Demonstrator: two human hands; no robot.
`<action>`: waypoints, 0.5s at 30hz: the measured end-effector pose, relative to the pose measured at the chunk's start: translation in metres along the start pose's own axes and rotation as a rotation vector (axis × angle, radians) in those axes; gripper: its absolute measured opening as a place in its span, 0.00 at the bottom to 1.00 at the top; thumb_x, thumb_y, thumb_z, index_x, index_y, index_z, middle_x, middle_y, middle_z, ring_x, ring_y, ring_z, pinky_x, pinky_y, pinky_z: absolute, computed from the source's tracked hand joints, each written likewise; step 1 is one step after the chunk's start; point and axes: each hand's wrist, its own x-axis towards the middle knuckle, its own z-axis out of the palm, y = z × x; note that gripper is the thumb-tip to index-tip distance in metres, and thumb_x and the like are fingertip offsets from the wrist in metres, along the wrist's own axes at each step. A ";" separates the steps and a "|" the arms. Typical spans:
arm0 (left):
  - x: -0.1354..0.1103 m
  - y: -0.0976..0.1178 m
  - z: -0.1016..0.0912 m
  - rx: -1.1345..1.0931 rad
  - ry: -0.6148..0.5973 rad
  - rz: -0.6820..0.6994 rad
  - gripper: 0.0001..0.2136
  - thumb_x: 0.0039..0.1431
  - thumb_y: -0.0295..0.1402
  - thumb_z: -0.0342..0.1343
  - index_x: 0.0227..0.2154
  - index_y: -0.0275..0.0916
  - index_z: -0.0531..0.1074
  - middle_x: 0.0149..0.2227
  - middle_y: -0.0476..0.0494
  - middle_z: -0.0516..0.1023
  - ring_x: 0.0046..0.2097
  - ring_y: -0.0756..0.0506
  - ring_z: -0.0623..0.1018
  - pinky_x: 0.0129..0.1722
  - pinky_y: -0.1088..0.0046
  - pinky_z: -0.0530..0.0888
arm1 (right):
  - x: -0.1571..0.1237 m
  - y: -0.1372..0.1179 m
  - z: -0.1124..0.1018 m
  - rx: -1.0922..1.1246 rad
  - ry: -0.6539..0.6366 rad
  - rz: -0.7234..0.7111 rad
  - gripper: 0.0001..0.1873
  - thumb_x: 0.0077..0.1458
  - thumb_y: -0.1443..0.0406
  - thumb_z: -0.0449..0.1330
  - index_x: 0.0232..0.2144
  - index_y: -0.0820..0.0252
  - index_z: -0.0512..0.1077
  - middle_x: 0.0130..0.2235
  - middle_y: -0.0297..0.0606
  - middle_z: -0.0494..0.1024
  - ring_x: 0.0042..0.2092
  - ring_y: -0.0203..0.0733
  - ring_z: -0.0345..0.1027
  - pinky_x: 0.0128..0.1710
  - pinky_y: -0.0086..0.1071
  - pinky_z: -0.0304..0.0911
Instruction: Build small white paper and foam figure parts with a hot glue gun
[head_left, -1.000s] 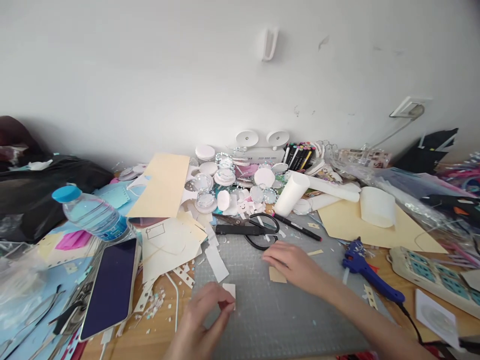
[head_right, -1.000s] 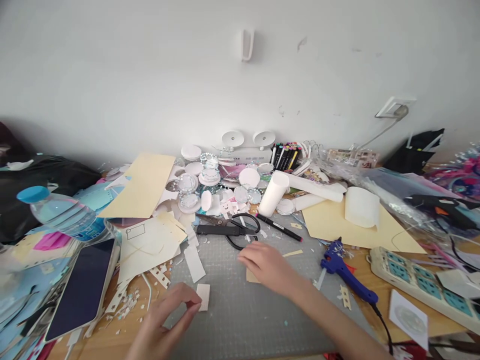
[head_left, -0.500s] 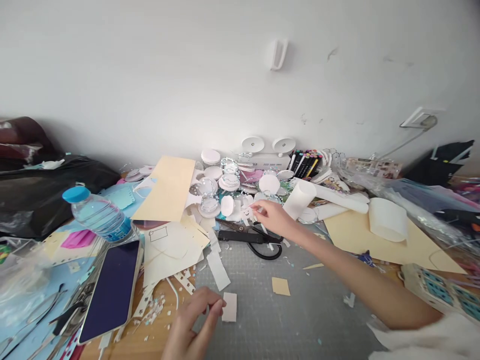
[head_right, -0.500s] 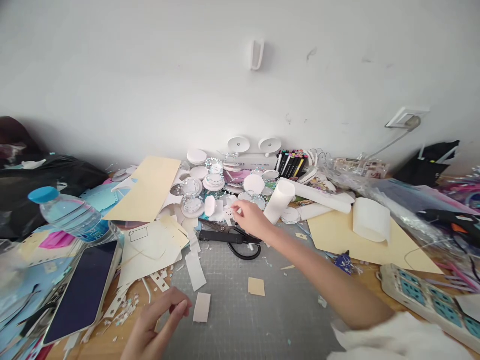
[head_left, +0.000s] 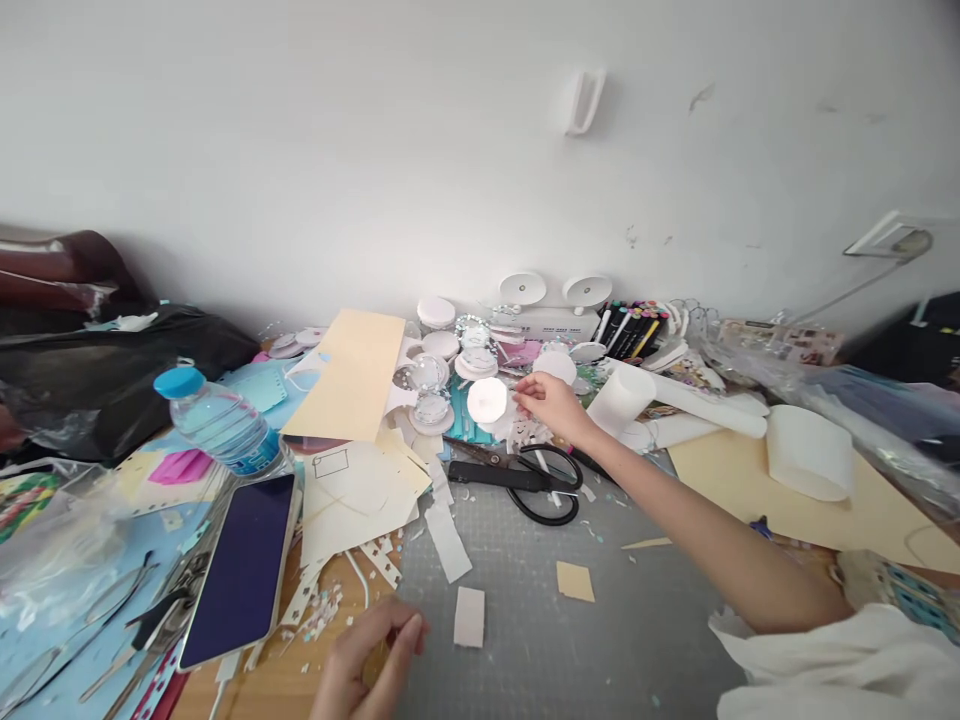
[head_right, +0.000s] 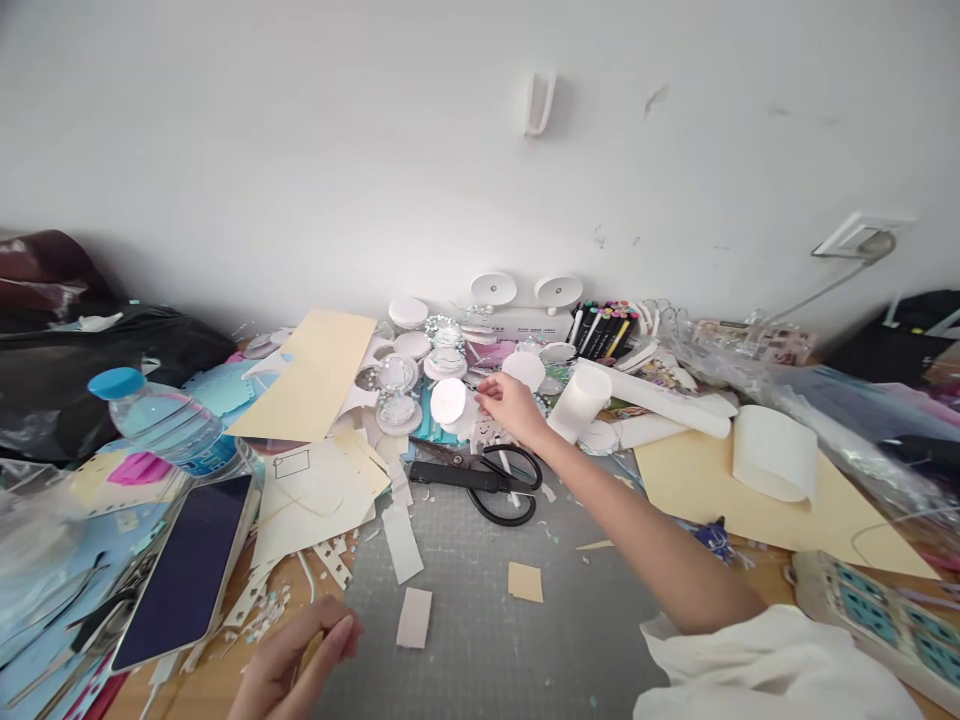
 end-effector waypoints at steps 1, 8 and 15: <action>0.003 0.002 0.002 -0.003 -0.016 0.012 0.14 0.65 0.38 0.50 0.24 0.40 0.70 0.25 0.49 0.74 0.29 0.49 0.75 0.32 0.78 0.70 | -0.003 0.000 -0.002 0.021 0.019 -0.004 0.18 0.62 0.59 0.58 0.51 0.61 0.68 0.50 0.42 0.73 0.46 0.43 0.71 0.44 0.42 0.71; 0.015 0.021 0.010 -0.078 -0.046 0.093 0.12 0.66 0.36 0.49 0.28 0.40 0.71 0.29 0.45 0.76 0.34 0.47 0.76 0.36 0.75 0.71 | -0.031 -0.040 -0.018 0.152 0.260 -0.196 0.07 0.55 0.61 0.62 0.33 0.57 0.69 0.35 0.36 0.74 0.40 0.41 0.69 0.44 0.40 0.69; 0.034 0.042 0.011 -0.482 0.011 -0.059 0.23 0.58 0.47 0.59 0.52 0.41 0.71 0.55 0.34 0.73 0.56 0.38 0.73 0.56 0.64 0.71 | -0.123 -0.093 -0.016 0.506 0.138 -0.223 0.08 0.57 0.58 0.61 0.36 0.53 0.67 0.35 0.33 0.72 0.36 0.37 0.70 0.37 0.32 0.71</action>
